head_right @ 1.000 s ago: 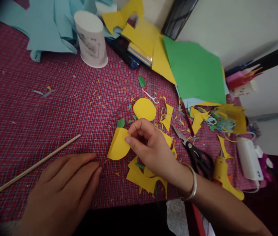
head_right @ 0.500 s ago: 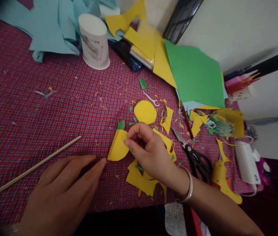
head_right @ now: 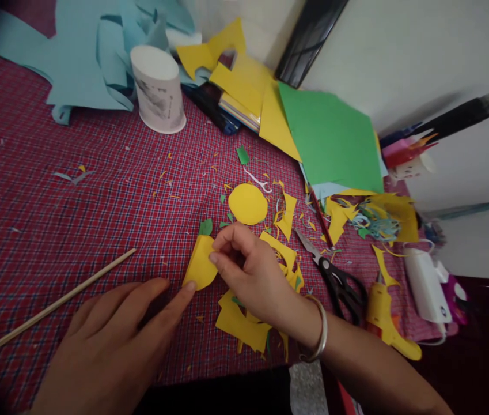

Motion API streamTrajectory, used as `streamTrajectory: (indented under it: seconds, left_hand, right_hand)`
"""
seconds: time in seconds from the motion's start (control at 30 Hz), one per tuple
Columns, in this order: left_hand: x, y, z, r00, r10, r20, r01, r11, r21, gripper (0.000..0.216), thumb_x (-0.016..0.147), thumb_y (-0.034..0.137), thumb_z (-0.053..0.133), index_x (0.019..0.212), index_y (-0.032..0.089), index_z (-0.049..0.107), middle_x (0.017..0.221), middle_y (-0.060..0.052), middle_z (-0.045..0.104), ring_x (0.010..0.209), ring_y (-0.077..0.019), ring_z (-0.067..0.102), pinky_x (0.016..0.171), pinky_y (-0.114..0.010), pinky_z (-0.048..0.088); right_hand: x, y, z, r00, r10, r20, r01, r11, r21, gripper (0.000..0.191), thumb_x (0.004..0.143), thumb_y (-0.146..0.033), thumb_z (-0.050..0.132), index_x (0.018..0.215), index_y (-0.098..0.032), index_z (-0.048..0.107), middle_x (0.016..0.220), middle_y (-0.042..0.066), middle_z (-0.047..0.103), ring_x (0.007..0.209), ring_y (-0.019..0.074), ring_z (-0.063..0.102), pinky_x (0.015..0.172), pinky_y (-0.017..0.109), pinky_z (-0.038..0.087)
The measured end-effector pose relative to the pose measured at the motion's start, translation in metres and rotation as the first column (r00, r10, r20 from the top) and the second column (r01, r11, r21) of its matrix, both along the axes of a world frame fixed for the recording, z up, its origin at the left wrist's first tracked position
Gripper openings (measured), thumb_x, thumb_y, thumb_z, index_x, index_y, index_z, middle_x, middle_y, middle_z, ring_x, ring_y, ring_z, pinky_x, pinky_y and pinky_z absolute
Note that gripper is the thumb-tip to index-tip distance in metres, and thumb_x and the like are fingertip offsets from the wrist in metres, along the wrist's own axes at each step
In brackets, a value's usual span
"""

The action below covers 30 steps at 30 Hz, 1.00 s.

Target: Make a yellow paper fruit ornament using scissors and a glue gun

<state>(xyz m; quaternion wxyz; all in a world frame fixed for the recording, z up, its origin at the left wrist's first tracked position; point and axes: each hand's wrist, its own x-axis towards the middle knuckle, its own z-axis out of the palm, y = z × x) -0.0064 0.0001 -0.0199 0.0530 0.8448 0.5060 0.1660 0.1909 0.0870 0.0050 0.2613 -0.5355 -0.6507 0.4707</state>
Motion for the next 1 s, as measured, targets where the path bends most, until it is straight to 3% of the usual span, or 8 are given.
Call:
streamTrajectory:
  seconds: [0.3, 0.5, 1.0]
  left_hand:
    - [0.0016, 0.0033, 0.0019, 1.0, 0.004, 0.024, -0.004, 1.0, 0.015, 0.048, 0.085, 0.01, 0.044, 0.127, 0.026, 0.062, 0.113, -0.005, 0.069, 0.094, -0.0256, 0.056, 0.077, -0.04, 0.042]
    - [0.0019, 0.0043, 0.0021, 0.997, -0.007, 0.078, 0.004, 0.999, 0.037, 0.046, 0.086, 0.007, 0.042, 0.122, 0.022, 0.064, 0.13, -0.001, 0.066, 0.096, -0.0245, 0.056, 0.079, -0.039, 0.04]
    - [0.0024, 0.0041, 0.0015, 0.997, -0.017, 0.078, 0.013, 0.999, 0.051, 0.045, 0.086, 0.007, 0.042, 0.122, 0.021, 0.065, 0.125, 0.002, 0.069, 0.094, -0.0256, 0.054, 0.078, -0.04, 0.039]
  right_hand:
    - [-0.0022, 0.0019, 0.0022, 0.998, -0.004, 0.058, 0.004, 1.0, -0.01, 0.009, 0.083, -0.015, 0.056, 0.081, -0.021, 0.05, 0.067, -0.004, 0.05, 0.059, 0.0093, 0.049, 0.052, 0.021, 0.041]
    - [-0.0034, 0.0031, 0.0042, 0.991, 0.011, 0.13, -0.016, 0.999, 0.04, 0.005, 0.084, -0.015, 0.057, 0.083, -0.02, 0.056, 0.068, -0.003, 0.057, 0.059, 0.0097, 0.054, 0.053, 0.021, 0.043]
    - [-0.0017, 0.0037, 0.003, 0.978, 0.063, 0.198, -0.087, 0.99, 0.11, 0.008, 0.086, -0.017, 0.056, 0.088, -0.019, 0.063, 0.074, 0.0, 0.066, 0.065, 0.0119, 0.06, 0.059, 0.024, 0.048]
